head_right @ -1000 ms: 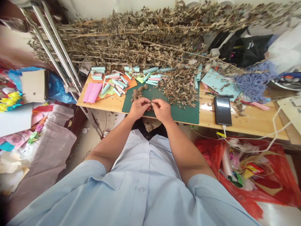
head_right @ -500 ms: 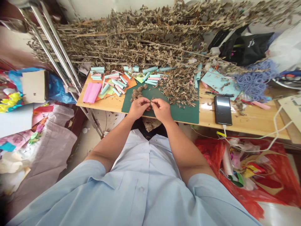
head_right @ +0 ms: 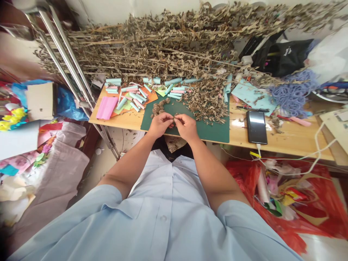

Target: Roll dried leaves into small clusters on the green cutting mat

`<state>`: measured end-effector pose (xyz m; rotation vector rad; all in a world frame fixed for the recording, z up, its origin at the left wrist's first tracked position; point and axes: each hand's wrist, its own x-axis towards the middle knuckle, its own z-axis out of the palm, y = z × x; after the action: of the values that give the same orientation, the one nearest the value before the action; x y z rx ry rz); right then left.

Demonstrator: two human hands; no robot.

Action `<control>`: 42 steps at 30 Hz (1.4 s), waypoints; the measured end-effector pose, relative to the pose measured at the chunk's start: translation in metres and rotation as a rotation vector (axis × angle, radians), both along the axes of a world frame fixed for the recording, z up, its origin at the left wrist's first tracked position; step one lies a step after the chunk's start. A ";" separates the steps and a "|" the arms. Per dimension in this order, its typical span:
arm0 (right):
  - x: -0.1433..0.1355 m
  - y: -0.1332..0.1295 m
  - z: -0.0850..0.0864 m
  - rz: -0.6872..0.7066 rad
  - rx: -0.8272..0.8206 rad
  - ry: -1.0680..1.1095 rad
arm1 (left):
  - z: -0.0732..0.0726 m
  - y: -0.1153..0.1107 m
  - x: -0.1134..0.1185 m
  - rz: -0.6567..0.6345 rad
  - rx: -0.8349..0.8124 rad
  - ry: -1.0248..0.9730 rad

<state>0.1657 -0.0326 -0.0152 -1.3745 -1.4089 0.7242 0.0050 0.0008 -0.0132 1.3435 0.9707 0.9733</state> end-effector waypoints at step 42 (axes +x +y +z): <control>0.001 0.001 -0.008 0.018 0.001 0.025 | 0.002 -0.003 -0.001 -0.009 0.010 -0.012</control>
<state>0.1668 -0.0319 -0.0234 -1.3494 -1.4033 0.7499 0.0037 -0.0021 -0.0116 1.3479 0.9511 0.9789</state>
